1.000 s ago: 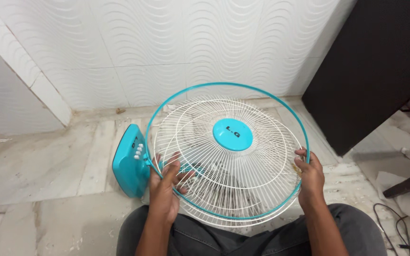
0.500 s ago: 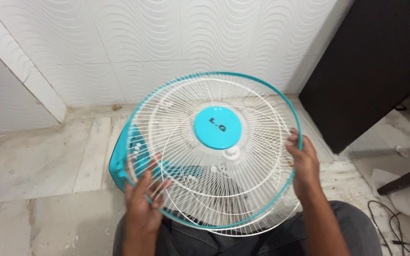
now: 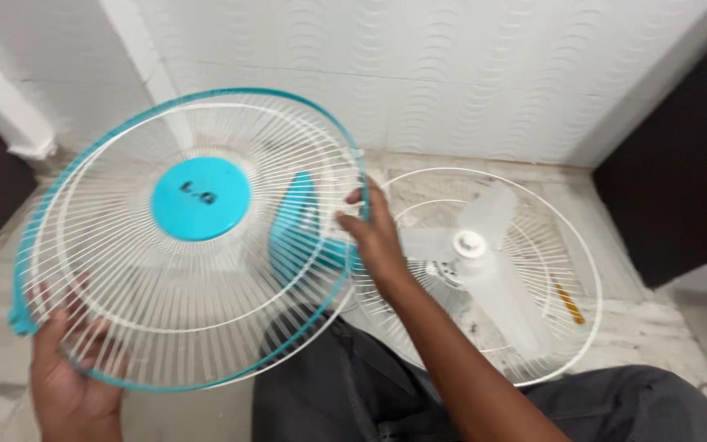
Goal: The person assembles a teal LG pedestal fan by attaching the front and rear wire cages to the fan head. They use a yellow screwdriver to tighten the screws securing the cages.
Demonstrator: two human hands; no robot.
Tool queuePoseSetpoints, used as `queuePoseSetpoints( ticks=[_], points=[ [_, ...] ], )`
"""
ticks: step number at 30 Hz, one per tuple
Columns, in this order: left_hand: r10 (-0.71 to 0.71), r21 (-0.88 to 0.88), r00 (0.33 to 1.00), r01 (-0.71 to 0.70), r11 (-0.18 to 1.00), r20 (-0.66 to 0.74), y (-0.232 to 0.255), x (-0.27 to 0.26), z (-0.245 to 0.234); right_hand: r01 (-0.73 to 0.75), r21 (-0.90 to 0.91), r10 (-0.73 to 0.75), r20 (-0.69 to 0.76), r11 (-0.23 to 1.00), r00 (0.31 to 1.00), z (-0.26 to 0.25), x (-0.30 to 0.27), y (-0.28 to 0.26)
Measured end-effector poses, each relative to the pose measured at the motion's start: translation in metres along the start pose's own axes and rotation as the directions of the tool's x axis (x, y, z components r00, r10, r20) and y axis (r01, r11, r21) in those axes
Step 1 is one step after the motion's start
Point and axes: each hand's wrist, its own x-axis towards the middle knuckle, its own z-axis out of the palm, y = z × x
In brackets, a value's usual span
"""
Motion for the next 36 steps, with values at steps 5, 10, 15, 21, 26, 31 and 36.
queuePoseSetpoints(
  ticks=[5, 10, 15, 21, 26, 31, 36],
  points=[
    [0.086, 0.111, 0.976, -0.065, 0.992, -0.199, 0.060, -0.010, -0.073, 0.241, -0.156, -0.186, 0.299, 0.958, 0.936, 0.097, 0.010, 0.018],
    [0.132, 0.189, 0.939, -0.073, 0.979, -0.319, 0.089, -0.025, -0.152, 0.259, -0.075, -0.196, 0.467, 0.963, 0.862, 0.177, -0.006, 0.049],
    [0.122, 0.240, 0.900, -0.020, 0.971, -0.418, 0.085, -0.050, -0.257, 0.127, -0.148, -0.023, 0.558, 0.981, 0.830, 0.229, -0.022, 0.087],
    [0.021, -0.255, 0.964, -0.091, 0.963, -0.263, 0.068, -0.083, -0.354, 0.021, -0.232, 0.121, 0.580, 0.972, 0.806, 0.255, -0.041, 0.135],
    [0.117, 0.363, 0.736, 0.184, 0.914, -0.667, 0.070, -0.101, -0.327, -0.182, -0.380, 0.373, 0.522, 0.907, 0.767, 0.261, -0.061, 0.156],
    [0.235, 0.485, 0.736, 0.142, 0.863, -0.634, 0.077, -0.118, -0.275, -0.341, -0.414, 0.521, 0.485, 0.844, 0.702, 0.259, -0.071, 0.166],
    [0.236, 0.474, 0.489, 0.447, 0.758, -0.839, 0.078, -0.105, -0.264, -0.297, -0.449, 0.511, 0.496, 0.843, 0.702, 0.252, -0.078, 0.176]
  ],
)
